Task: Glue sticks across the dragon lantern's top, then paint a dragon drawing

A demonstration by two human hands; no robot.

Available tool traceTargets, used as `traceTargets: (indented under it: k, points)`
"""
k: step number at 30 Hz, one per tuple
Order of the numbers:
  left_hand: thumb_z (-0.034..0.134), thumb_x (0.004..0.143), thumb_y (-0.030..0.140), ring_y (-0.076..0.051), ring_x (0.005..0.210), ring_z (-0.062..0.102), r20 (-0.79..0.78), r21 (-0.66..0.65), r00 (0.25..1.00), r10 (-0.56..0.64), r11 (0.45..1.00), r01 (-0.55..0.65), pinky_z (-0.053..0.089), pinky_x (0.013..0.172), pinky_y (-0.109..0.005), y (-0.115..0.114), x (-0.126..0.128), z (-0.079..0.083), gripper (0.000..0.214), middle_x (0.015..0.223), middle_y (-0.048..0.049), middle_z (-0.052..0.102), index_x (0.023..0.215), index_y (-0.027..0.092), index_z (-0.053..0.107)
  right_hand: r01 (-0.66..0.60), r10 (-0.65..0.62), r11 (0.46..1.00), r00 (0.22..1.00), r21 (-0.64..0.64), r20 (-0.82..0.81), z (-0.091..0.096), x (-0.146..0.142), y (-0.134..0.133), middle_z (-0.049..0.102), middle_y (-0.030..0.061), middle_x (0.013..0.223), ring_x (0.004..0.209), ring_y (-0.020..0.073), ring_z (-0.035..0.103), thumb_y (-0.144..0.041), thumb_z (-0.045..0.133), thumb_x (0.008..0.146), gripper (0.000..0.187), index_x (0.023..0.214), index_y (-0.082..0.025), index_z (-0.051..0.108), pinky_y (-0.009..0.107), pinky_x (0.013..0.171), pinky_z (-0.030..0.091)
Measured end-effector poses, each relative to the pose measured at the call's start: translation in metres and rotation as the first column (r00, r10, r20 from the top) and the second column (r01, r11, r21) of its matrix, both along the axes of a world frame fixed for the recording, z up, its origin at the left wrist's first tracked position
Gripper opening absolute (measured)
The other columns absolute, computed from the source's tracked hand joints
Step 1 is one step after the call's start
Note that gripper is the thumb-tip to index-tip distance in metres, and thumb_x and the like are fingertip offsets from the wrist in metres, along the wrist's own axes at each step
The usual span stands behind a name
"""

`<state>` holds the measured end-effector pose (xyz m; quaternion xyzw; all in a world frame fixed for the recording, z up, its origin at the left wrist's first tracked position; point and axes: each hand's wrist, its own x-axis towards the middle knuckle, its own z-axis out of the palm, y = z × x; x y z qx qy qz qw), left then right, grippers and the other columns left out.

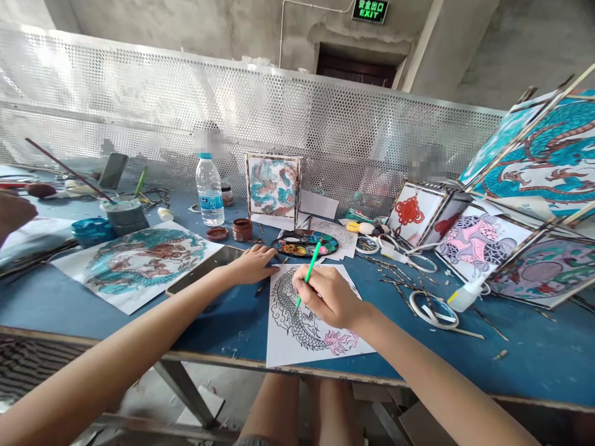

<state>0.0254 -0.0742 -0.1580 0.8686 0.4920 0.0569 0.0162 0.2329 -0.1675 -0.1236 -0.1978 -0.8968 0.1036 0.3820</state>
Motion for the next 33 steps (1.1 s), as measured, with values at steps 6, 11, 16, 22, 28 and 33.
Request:
traceTargets:
  k: [6,11,16,22,28,33]
  points:
    - [0.038,0.086,0.045,-0.032,0.116,0.04,-0.024,-0.025,1.0,0.009,1.0,-0.01,0.034,0.095,-0.046,0.0,0.001,0.0,0.042,0.117,-0.0138,0.052,0.116,0.017,0.049,0.03,-0.029,0.998,0.999,0.05,-0.015,-0.015,0.009,-0.017,0.053,0.0,0.066,0.054,0.0126,0.045,-0.017,0.033,0.089,0.014,0.08,-0.022,0.041,0.026,0.056,0.036]
    - [0.038,0.086,0.045,-0.032,0.116,0.039,-0.03,-0.032,1.0,0.005,0.999,-0.006,0.034,0.095,-0.047,0.0,0.001,0.002,0.042,0.12,-0.013,0.052,0.116,0.018,0.048,0.032,-0.031,0.999,0.999,-0.018,0.007,-0.021,0.011,-0.018,0.051,0.0002,0.065,0.056,0.0132,0.045,-0.018,0.032,0.09,0.015,0.078,-0.022,0.041,0.026,0.057,0.036]
    - [0.037,0.086,0.046,-0.032,0.117,0.038,-0.033,-0.029,0.999,-0.004,1.0,0.003,0.033,0.097,-0.045,0.001,0.001,0.001,0.045,0.122,-0.0135,0.05,0.118,0.017,0.047,-0.011,0.01,0.999,1.0,-0.053,-0.005,-0.019,0.016,-0.02,0.048,-0.0004,0.061,0.055,0.0136,0.044,-0.019,0.03,0.091,0.017,0.077,-0.022,0.04,0.027,0.056,0.036]
    - [0.036,0.085,0.047,-0.032,0.117,0.039,-0.047,-0.024,0.999,0.001,1.0,-0.002,0.033,0.096,-0.045,0.003,0.0,0.0,0.046,0.123,-0.0128,0.05,0.118,0.017,0.047,0.061,-0.073,0.994,0.988,-0.088,-0.134,-0.019,0.019,-0.02,0.046,-0.0017,0.061,0.053,0.0118,0.044,-0.02,0.03,0.092,0.017,0.079,-0.021,0.042,0.025,0.054,0.035]
    - [0.035,0.086,0.047,-0.031,0.117,0.039,-0.065,-0.009,0.998,-0.01,1.0,0.01,0.033,0.096,-0.044,0.003,0.0,0.0,0.045,0.124,-0.0119,0.05,0.119,0.019,0.045,0.021,-0.021,1.0,0.999,-0.018,-0.033,-0.021,0.015,-0.019,0.051,0.001,0.068,0.058,0.0122,0.045,-0.019,0.031,0.091,0.016,0.079,-0.02,0.042,0.026,0.057,0.037]
    - [0.036,0.086,0.047,-0.031,0.118,0.038,-0.062,-0.025,0.998,-0.008,1.0,0.006,0.033,0.097,-0.044,0.003,0.0,0.001,0.046,0.125,-0.0129,0.049,0.119,0.017,0.046,-0.032,0.032,0.999,0.999,-0.006,-0.04,-0.022,0.017,-0.019,0.045,-0.0014,0.06,0.052,0.0115,0.04,-0.018,0.03,0.09,0.018,0.075,-0.021,0.038,0.025,0.053,0.035]
